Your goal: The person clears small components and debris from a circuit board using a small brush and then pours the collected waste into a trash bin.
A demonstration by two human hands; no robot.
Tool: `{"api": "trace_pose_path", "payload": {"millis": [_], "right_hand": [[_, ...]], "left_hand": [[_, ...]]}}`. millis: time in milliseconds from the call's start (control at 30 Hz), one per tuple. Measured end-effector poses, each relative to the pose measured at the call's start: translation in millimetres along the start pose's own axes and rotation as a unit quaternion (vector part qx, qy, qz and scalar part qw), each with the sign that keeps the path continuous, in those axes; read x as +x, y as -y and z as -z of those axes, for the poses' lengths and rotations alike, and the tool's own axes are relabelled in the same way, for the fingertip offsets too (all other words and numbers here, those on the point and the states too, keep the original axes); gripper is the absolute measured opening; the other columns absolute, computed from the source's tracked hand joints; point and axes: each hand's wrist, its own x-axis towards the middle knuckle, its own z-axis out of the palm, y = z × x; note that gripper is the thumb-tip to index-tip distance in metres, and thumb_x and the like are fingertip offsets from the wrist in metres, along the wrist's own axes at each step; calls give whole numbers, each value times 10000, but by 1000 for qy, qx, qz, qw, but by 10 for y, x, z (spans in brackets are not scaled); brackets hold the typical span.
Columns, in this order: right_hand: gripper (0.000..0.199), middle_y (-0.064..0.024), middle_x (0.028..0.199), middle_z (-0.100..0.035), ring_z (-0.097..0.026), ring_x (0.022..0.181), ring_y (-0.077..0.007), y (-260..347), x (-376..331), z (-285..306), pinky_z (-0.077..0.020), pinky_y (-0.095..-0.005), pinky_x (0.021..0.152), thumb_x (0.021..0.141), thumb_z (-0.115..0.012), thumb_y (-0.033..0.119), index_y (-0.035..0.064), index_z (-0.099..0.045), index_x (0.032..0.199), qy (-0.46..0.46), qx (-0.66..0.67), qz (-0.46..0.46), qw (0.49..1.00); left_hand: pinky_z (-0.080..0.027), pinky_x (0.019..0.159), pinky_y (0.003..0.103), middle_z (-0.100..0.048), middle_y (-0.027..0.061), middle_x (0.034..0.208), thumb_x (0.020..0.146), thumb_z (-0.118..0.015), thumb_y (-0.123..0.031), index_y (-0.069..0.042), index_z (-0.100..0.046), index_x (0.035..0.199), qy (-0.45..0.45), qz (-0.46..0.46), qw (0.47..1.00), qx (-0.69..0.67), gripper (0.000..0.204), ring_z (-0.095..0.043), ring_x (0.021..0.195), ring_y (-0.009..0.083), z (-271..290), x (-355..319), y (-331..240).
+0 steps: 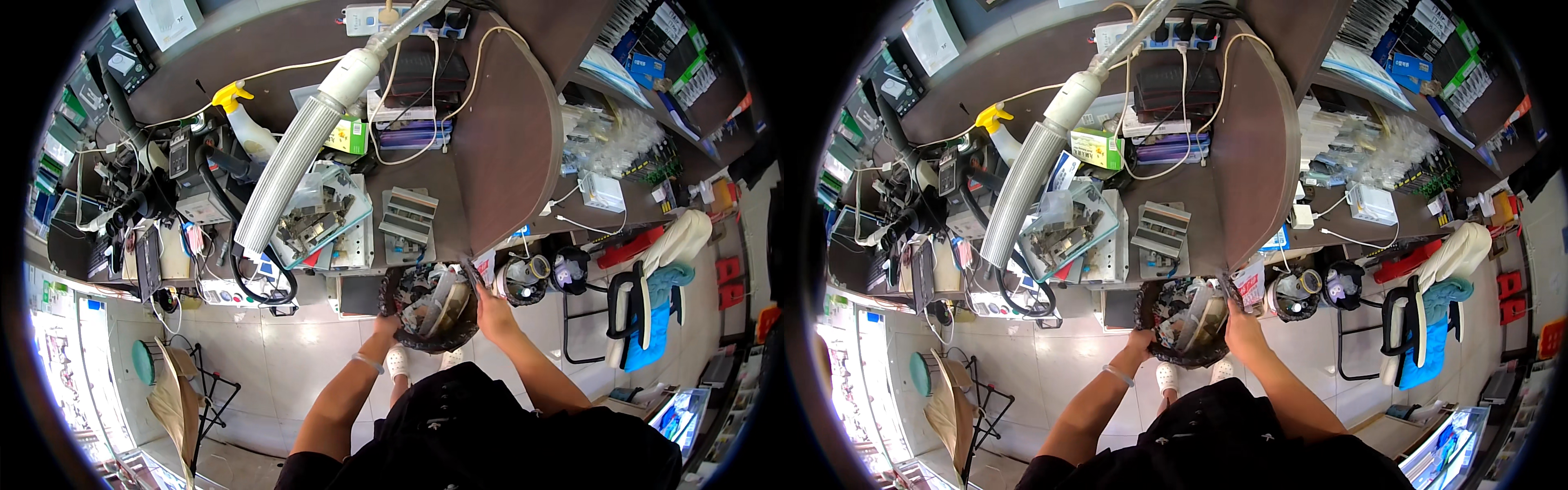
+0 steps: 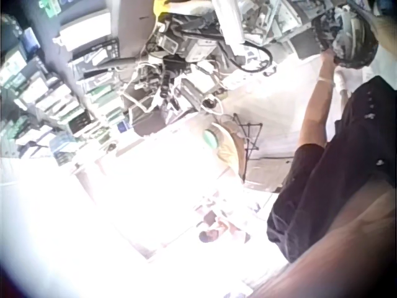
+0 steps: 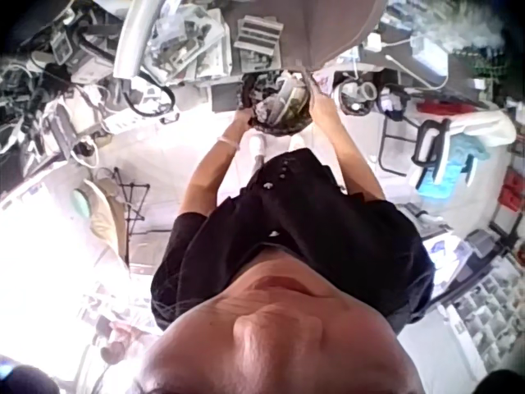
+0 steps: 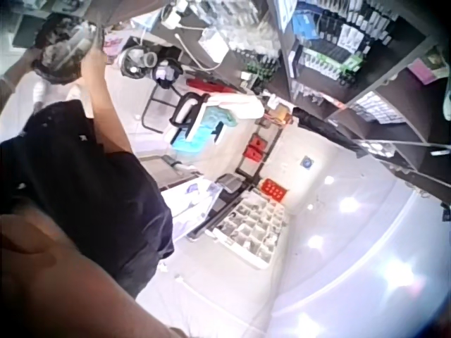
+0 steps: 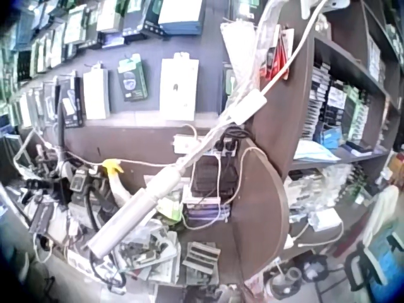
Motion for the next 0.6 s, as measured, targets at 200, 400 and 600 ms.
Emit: {"api": "trace_pose_path", "payload": {"millis": [200, 400, 600], "right_hand": [[413, -231, 718, -572, -573, 695, -374, -17, 891, -306, -456, -430, 642, 803, -470, 18, 51, -431, 1212, -174, 152, 26, 973], [354, -241, 882, -579, -568, 768, -390, -277, 938, -713, -458, -443, 665, 798, -472, 29, 71, -501, 1149, -163, 148, 18, 975], [343, -180, 832, -606, -585, 721, -351, -314, -193, 23, -461, -426, 626, 794, -490, 49, 133, -542, 1123, 27, 92, -46, 994]], "left_hand": [[-499, 576, 491, -503, 148, 834, 626, -368, 146, -62, -486, 1033, -42, 1, 998, 38, 472, -571, 724, 360, -140, -290, -147], [-500, 609, 514, -450, 126, 802, 609, -420, 104, -27, -443, 918, -35, 31, 998, 44, 336, -536, 712, 324, -136, -259, -172], [-487, 571, 566, -459, 176, 844, 617, -363, 160, -51, -455, 1031, -53, 37, 998, 1, 473, -539, 690, 388, -147, -304, -174]]}}
